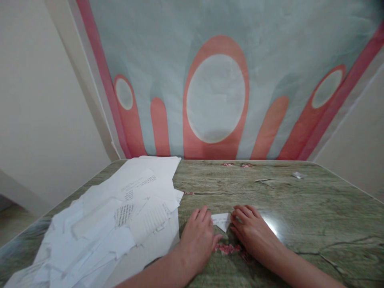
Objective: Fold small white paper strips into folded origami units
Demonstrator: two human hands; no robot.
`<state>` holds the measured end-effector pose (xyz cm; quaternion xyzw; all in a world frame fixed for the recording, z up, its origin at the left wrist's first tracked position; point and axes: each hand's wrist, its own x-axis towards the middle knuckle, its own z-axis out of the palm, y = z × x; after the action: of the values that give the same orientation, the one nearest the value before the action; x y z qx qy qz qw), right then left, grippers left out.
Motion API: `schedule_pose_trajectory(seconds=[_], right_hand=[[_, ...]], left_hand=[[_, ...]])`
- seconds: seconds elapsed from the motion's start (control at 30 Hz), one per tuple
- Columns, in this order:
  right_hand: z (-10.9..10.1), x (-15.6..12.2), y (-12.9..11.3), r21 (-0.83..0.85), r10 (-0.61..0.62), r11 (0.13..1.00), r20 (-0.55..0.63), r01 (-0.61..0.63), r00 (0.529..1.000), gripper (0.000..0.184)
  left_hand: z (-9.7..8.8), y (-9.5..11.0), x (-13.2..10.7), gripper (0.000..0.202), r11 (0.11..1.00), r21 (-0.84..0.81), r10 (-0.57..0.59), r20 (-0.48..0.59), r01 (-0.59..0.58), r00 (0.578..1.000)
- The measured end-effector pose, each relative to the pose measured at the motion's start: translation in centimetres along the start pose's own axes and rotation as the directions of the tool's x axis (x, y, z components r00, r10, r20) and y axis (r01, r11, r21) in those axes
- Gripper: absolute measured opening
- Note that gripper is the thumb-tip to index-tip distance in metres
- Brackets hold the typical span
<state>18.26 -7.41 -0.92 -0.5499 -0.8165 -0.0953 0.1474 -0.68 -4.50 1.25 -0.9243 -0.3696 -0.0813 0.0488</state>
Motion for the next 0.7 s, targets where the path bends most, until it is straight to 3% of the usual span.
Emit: schedule_pose_trajectory(seconds=[0.13,0.23,0.43,0.5,0.7], right_hand=[[-0.2,0.1,0.2,0.088,0.045,0.995,-0.028,-0.043,0.999,0.007],[0.0,0.4,0.9,0.219,0.083,0.973,-0.038,-0.073,0.996,0.016],[1.7,1.1,2.2,0.441,0.169,0.884,0.009,-0.156,0.986,0.01],[2.1,1.1,2.3,0.474,0.173,0.863,0.039,-0.171,0.984,0.015],[2.1,0.8,2.2,0.519,0.182,0.829,0.101,-0.207,0.978,0.016]], left_hand=[[0.2,0.1,-0.1,0.036,1.0,0.019,0.01,-0.021,-0.01,1.0],[0.5,0.1,0.0,0.031,0.999,-0.005,0.031,-0.059,-0.031,0.998],[0.8,-0.5,0.4,0.015,0.993,-0.095,0.058,-0.105,-0.068,0.993],[0.6,-0.7,0.4,0.012,0.989,-0.127,0.059,-0.097,-0.071,0.993],[0.7,-1.9,0.5,0.013,0.952,-0.306,-0.058,-0.067,0.035,0.996]])
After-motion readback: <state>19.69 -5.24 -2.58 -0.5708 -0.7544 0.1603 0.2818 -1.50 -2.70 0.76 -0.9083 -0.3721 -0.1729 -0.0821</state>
